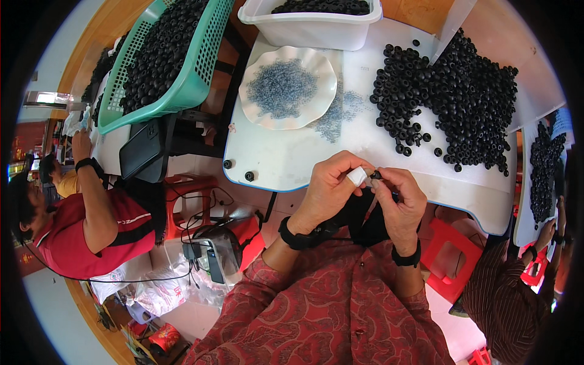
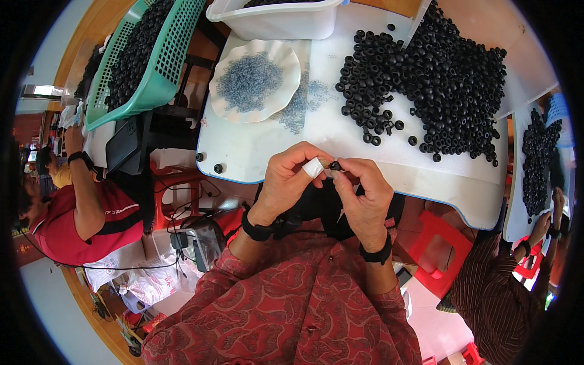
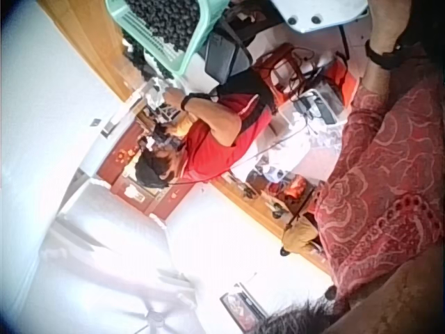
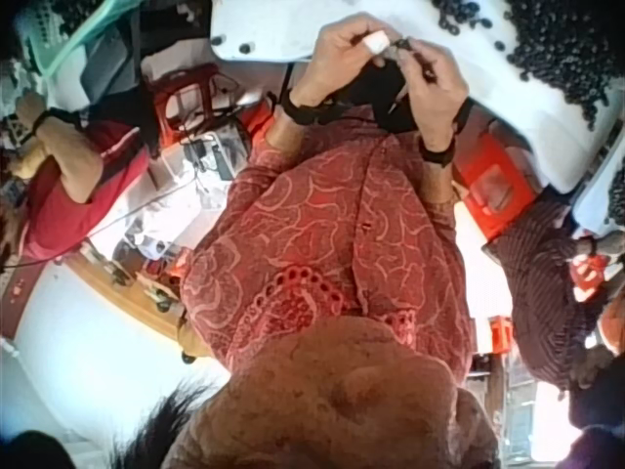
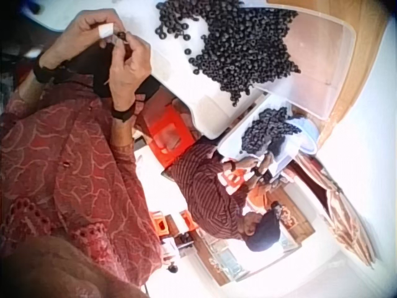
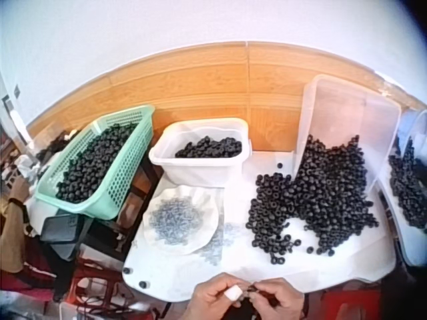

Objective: Assembling small black spherical parts into white plastic collars on a production table.

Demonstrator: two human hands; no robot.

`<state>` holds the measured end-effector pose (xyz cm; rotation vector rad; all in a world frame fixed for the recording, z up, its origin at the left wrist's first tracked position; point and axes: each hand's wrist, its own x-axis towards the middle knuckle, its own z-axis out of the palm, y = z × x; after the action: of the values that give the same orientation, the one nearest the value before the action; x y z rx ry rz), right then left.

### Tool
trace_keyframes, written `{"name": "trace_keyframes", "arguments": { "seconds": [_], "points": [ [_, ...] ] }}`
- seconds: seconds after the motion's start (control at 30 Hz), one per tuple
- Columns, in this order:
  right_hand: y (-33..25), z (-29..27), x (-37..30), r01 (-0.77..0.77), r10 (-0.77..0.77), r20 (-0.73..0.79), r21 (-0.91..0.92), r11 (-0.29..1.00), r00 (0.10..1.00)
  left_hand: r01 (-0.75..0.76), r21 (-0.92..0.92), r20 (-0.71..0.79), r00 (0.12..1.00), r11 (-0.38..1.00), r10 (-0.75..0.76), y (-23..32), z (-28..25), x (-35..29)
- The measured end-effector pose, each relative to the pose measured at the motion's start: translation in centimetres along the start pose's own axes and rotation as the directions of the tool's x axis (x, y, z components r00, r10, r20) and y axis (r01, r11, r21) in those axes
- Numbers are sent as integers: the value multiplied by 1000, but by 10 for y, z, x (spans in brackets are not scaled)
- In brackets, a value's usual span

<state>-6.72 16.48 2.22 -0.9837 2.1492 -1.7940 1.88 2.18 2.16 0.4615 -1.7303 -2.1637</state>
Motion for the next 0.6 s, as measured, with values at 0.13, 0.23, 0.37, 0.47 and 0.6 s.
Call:
{"name": "trace_keyframes", "arguments": {
  "seconds": [0.13,0.23,0.37,0.47,0.6],
  "points": [
    [-2,-1,0,-77,76,10,78,994,997,63,-86,24,998,994,-61,2,-1,-1],
    [-1,-1,-1,-68,67,17,79,995,998,84,-92,31,996,992,-82,0,1,1],
    [0,-1,1,-7,4,37,66,998,999,156,-145,24,988,977,-154,-2,0,-1],
    [1,-2,1,17,-18,34,13,1000,999,204,-199,39,979,958,-201,0,2,-1],
    [-3,-3,4,81,-80,28,-61,995,996,239,-267,54,971,934,-233,-3,7,-1]
  ]
}}
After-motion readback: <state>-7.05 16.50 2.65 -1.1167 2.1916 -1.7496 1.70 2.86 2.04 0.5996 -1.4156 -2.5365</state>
